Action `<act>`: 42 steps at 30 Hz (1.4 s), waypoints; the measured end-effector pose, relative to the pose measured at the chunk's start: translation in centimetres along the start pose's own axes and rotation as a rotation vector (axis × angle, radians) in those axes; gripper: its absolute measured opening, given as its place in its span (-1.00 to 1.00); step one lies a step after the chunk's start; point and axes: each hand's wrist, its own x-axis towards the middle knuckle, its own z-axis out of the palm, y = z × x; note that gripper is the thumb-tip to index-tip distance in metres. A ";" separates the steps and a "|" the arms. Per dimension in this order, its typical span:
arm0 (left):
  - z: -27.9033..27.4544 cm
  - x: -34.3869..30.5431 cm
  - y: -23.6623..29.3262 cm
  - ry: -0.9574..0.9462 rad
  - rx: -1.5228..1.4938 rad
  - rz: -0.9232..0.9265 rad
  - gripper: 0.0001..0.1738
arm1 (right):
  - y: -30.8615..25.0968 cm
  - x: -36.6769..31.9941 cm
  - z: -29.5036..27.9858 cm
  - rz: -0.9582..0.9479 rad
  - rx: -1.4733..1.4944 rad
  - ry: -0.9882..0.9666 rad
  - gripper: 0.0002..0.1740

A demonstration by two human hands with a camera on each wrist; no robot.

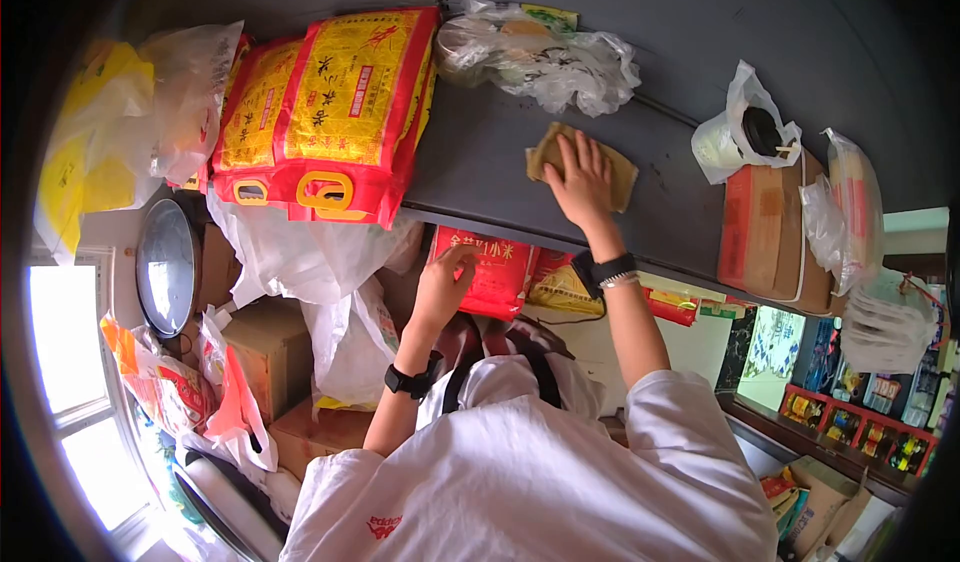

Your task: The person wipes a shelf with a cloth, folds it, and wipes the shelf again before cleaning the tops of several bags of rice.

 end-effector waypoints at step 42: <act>6.3 -1.1 3.2 0.044 0.173 0.169 -0.75 | 13.6 -16.7 -6.6 0.246 -0.154 0.173 -0.49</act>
